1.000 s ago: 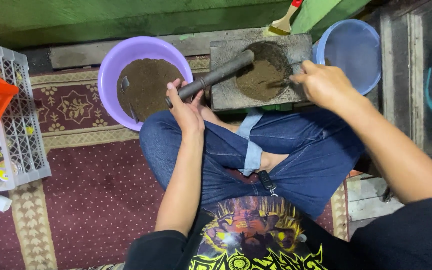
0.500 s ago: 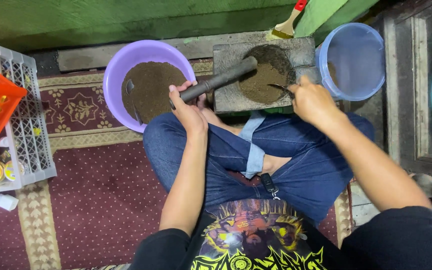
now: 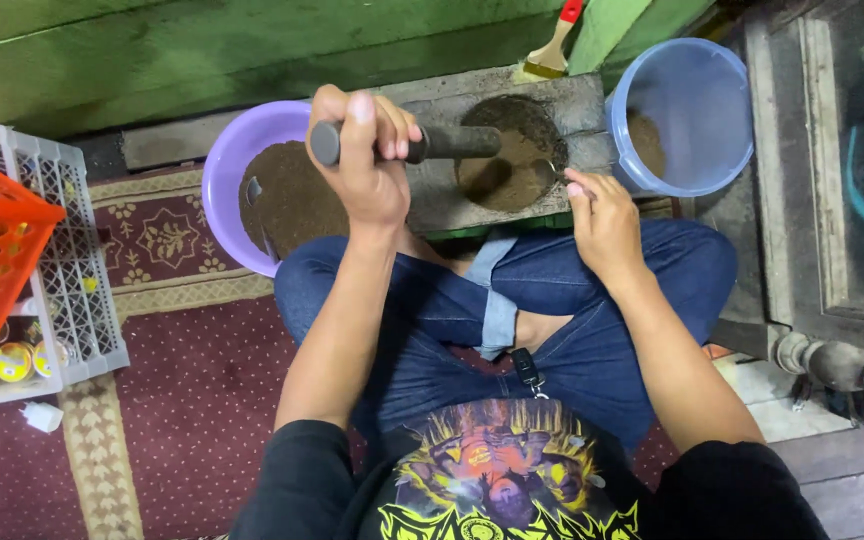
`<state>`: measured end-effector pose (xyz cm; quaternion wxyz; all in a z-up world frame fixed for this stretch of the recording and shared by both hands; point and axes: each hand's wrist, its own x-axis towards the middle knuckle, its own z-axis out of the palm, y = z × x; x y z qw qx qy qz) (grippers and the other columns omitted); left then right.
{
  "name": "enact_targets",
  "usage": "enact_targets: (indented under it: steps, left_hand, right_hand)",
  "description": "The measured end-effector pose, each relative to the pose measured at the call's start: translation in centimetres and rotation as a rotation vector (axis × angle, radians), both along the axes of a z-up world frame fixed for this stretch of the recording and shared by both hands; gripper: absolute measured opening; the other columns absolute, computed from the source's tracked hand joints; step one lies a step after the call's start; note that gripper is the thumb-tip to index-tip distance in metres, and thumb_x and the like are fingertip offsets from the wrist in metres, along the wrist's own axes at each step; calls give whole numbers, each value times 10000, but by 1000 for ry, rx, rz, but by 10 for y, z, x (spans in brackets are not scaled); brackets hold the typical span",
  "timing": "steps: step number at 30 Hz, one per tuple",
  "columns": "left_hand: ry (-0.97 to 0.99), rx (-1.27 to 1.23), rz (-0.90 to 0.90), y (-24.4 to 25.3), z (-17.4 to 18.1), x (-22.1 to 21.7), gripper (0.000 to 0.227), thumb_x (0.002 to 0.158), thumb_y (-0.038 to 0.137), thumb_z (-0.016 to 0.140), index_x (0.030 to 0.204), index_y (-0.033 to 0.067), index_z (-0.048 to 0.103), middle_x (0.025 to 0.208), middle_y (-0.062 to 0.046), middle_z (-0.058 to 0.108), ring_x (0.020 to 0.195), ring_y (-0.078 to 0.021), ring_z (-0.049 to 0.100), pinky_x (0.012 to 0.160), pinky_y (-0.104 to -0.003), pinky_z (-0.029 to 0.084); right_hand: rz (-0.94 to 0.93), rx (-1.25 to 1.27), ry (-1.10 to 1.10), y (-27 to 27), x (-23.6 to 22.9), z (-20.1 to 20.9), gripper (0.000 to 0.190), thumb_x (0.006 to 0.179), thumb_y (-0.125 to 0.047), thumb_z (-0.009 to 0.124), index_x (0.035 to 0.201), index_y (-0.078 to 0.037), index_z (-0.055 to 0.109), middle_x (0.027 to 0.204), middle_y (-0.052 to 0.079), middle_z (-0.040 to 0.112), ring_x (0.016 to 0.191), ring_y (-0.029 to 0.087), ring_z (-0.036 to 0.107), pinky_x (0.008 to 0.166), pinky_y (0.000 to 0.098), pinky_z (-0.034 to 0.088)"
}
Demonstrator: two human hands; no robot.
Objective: Pounding and grinding powder in a stone mortar using a pestle and a spoon.
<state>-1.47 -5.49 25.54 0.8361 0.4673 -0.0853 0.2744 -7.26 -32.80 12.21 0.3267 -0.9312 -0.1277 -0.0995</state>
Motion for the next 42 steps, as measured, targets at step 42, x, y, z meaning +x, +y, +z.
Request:
enact_targets:
  steps: [42]
  left_hand:
    - [-144, -32, 45, -46, -115, 12, 431, 1028, 230, 485, 623, 88, 456, 446, -70, 451, 398, -199, 491, 475, -319, 512]
  right_hand:
    - [104, -198, -310, -26, 33, 5, 197, 1122, -170, 606, 1214, -85, 758, 1176, 39, 776, 1174, 269, 673, 967, 410, 431]
